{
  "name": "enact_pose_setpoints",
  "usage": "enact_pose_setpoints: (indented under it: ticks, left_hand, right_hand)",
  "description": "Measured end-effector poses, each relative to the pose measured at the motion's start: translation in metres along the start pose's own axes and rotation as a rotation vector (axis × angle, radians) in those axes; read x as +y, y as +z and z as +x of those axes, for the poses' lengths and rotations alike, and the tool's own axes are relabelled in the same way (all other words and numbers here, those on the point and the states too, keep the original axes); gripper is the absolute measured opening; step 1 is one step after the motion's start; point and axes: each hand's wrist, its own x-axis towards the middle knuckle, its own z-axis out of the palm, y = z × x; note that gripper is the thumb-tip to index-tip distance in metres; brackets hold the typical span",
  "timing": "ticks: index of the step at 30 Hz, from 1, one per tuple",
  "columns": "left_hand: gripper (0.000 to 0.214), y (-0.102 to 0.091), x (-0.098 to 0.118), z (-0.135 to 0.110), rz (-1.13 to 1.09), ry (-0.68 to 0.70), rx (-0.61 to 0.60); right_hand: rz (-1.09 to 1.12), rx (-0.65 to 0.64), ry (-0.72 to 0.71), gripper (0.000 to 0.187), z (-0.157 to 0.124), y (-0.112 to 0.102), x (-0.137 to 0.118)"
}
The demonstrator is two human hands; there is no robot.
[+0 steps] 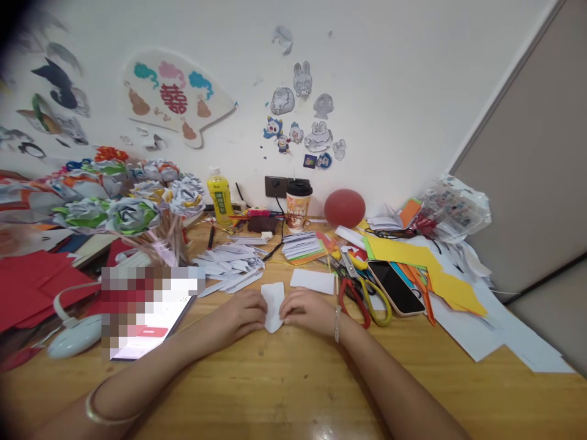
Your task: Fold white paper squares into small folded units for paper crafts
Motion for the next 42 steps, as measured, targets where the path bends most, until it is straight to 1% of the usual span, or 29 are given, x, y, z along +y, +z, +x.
enact_pose_setpoints:
  ticks: [3, 6, 8, 13, 17, 22, 27, 32, 38, 42]
  left_hand:
    - [0.016, 0.002, 0.001, 0.002, -0.078, -0.075, 0.012]
    - [0.014, 0.006, 0.001, 0.005, -0.103, -0.144, 0.044]
    - [0.013, 0.007, 0.001, 0.005, -0.118, -0.165, 0.061]
    - [0.013, 0.001, 0.001, 0.005, -0.215, -0.108, 0.010]
    - [0.018, -0.002, -0.001, 0.003, -0.236, -0.090, -0.010]
    - [0.017, 0.000, -0.005, 0.001, -0.217, -0.076, 0.001]
    - [0.014, 0.001, -0.002, 0.004, -0.231, -0.082, -0.004]
    - [0.013, 0.007, 0.000, 0.009, -0.207, -0.144, 0.034]
    - [0.011, 0.009, 0.004, 0.008, -0.198, -0.198, 0.057]
    - [0.011, 0.008, 0.005, 0.007, -0.166, -0.198, 0.062]
  right_hand:
    - [0.046, 0.010, 0.022, 0.025, 0.001, -0.001, 0.001]
    - [0.022, -0.034, 0.014, 0.029, 0.002, -0.002, -0.001]
    - [-0.001, -0.063, 0.016, 0.029, 0.002, -0.002, -0.001]
    - [-0.053, -0.112, 0.023, 0.027, 0.000, -0.002, 0.001]
    - [-0.058, -0.146, 0.010, 0.021, -0.003, -0.003, 0.002]
    - [-0.022, -0.096, 0.010, 0.022, -0.004, 0.000, 0.005]
    - [0.007, -0.057, 0.035, 0.023, -0.001, 0.002, 0.005]
    - [-0.004, 0.008, 0.057, 0.026, 0.003, 0.005, 0.003]
    - [-0.019, 0.005, 0.065, 0.030, 0.003, 0.005, 0.002]
    - [0.038, -0.052, 0.039, 0.032, 0.000, -0.003, 0.001]
